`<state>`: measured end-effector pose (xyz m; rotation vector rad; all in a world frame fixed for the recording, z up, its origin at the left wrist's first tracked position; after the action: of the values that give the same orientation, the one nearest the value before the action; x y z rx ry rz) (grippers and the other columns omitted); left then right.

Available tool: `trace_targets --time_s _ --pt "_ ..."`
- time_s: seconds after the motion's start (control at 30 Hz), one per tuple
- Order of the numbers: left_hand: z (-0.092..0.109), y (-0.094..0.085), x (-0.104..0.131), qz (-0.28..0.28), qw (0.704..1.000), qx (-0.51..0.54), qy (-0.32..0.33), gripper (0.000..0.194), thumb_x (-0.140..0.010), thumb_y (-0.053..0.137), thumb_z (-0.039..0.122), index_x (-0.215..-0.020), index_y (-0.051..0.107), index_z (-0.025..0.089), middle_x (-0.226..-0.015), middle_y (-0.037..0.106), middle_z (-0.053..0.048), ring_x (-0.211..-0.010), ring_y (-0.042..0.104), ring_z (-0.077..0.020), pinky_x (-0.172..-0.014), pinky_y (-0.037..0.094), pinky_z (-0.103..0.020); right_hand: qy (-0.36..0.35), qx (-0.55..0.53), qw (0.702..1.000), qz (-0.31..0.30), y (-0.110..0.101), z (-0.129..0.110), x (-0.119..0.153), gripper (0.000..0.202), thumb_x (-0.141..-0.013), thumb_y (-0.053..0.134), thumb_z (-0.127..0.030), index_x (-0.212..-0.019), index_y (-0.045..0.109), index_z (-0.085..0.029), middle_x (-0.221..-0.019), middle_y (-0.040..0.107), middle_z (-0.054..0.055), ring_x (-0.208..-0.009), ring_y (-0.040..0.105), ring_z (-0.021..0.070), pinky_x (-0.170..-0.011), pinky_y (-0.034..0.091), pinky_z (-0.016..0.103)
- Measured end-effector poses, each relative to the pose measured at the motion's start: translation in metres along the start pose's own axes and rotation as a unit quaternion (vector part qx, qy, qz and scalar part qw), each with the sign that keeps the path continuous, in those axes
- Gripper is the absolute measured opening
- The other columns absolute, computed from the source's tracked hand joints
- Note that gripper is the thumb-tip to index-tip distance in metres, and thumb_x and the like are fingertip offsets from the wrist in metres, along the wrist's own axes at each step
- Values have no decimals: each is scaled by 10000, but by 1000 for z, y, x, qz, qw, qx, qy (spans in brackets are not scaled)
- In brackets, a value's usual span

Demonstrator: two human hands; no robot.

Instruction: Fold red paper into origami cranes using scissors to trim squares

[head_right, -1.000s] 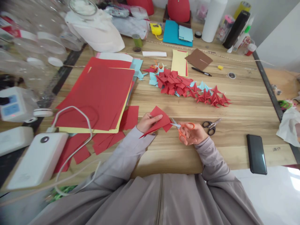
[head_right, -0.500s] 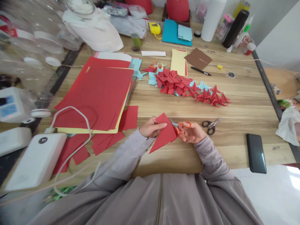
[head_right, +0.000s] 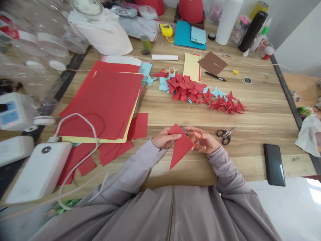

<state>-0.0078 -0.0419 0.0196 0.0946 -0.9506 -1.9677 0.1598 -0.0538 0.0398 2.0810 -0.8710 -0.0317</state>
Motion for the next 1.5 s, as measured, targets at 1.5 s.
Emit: trace_targets --time_s 1.5 --pt "25 -12 -2 246 933 -8 263 286 -652 743 400 -705 629 143 -620 674 -17 -619 678 -157 -559 542 -237 -127 -4 991 36 -4 -10 6 322 -753 560 -486 -791 503 -171 -638 612 -4 -361 364 61 -412 311 217"
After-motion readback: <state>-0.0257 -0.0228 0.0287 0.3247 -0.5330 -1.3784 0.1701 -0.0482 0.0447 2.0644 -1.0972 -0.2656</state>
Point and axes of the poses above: each hand's wrist, its own x-axis away from the middle knuckle, its own y-axis out of the palm, z = x × y, the point moved 2 cm from there along -x, towards the middle knuckle
